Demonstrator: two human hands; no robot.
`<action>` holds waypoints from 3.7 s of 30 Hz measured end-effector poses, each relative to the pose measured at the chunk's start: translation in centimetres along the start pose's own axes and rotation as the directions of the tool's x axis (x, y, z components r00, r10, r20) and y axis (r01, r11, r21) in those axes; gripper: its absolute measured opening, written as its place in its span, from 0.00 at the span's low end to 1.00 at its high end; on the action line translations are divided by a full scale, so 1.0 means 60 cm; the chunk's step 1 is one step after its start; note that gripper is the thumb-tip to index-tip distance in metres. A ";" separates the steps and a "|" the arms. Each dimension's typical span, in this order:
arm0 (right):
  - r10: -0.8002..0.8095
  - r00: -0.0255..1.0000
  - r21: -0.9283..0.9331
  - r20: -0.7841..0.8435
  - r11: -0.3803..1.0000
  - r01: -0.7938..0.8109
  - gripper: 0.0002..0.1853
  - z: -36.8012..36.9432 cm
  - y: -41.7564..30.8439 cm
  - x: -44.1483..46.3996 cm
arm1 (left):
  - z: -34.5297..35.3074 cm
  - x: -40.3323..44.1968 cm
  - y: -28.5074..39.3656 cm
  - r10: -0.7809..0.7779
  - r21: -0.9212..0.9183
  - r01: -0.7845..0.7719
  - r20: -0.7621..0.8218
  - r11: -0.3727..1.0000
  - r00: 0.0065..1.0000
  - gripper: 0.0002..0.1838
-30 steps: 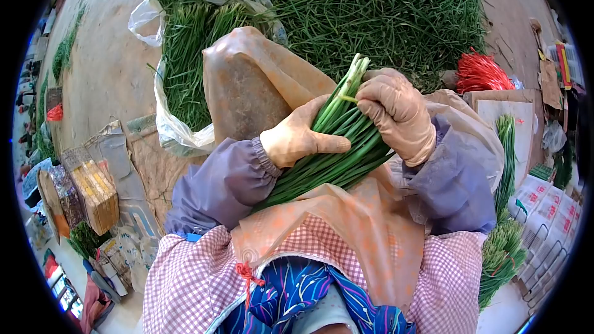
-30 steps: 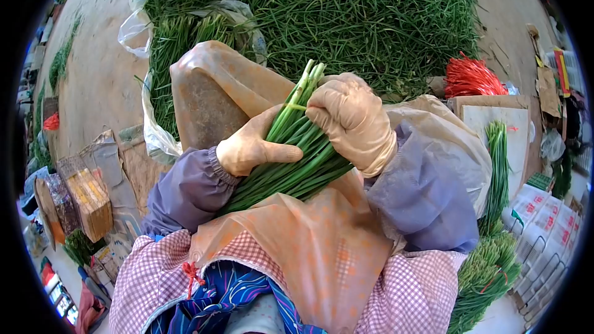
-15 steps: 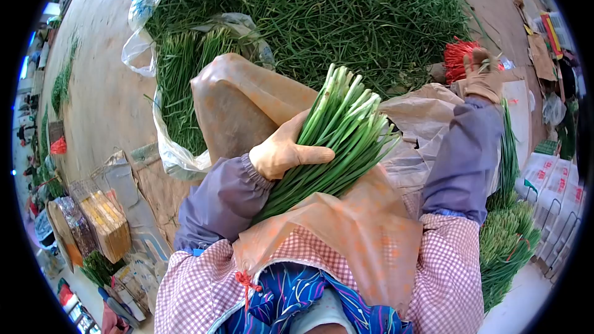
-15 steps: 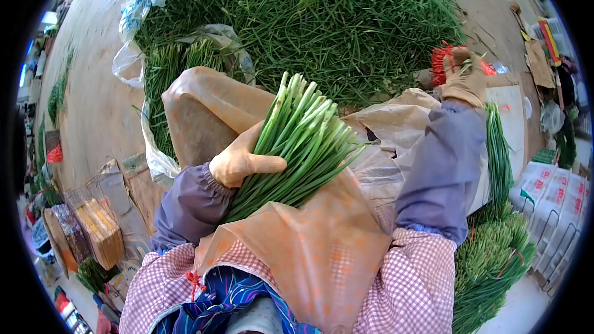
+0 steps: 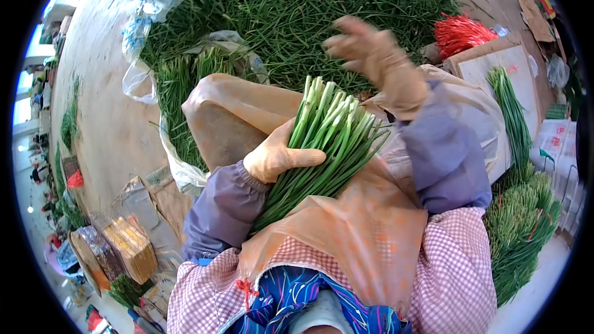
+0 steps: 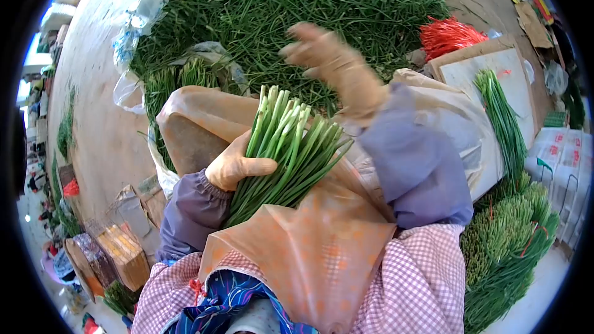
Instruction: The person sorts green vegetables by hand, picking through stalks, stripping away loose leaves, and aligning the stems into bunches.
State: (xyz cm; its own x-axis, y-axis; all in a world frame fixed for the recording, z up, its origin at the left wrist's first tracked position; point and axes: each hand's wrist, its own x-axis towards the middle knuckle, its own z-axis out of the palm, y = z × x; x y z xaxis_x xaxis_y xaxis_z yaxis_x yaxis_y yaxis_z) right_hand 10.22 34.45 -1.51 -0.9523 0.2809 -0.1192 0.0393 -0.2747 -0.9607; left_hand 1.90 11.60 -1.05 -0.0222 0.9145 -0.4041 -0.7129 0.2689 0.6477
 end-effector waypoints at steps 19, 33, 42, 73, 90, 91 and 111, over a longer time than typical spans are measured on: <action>0.121 0.973 0.695 -0.195 0.717 0.050 0.30 0.134 0.046 -0.073 | -0.003 -0.016 0.020 0.170 0.655 -0.011 -0.180 0.755 0.969 0.49; 0.181 0.970 0.545 -0.164 0.836 -0.064 0.21 0.102 0.068 -0.095 | -0.007 -0.017 -0.003 0.077 -0.035 -0.082 -0.114 0.996 0.990 0.30; -0.008 0.996 -0.495 -0.089 0.868 -0.037 0.09 0.067 -0.018 -0.040 | -0.006 -0.003 -0.019 0.069 -0.009 -0.073 -0.228 0.997 0.971 0.28; 0.046 0.990 0.589 -0.135 0.807 0.043 0.52 0.103 0.067 -0.102 | 0.009 0.014 0.033 0.094 0.170 -0.103 0.062 0.980 0.994 0.51; 0.045 0.998 0.654 0.045 0.754 -0.064 0.34 0.114 0.065 -0.042 | -0.025 0.034 0.045 -0.177 0.257 0.139 0.132 0.956 0.975 0.34; 0.053 0.999 0.639 0.004 0.768 -0.044 0.30 0.114 0.065 -0.042 | -0.022 0.034 0.042 -0.166 0.252 0.135 0.104 0.958 0.981 0.33; 0.192 0.969 0.661 -0.153 0.749 -0.044 0.19 0.107 0.073 -0.044 | 0.020 -0.031 0.047 0.528 0.943 -0.321 0.318 -0.089 0.788 0.19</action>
State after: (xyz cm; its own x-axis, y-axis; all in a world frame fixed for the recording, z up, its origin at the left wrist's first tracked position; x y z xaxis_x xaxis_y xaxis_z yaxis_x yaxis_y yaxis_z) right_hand 10.98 26.58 -3.80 -0.8694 0.3603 -0.3381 -0.1291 -0.8261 -0.5485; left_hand 0.77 11.05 2.30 -0.1708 0.9583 0.2290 0.7314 -0.0324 0.6812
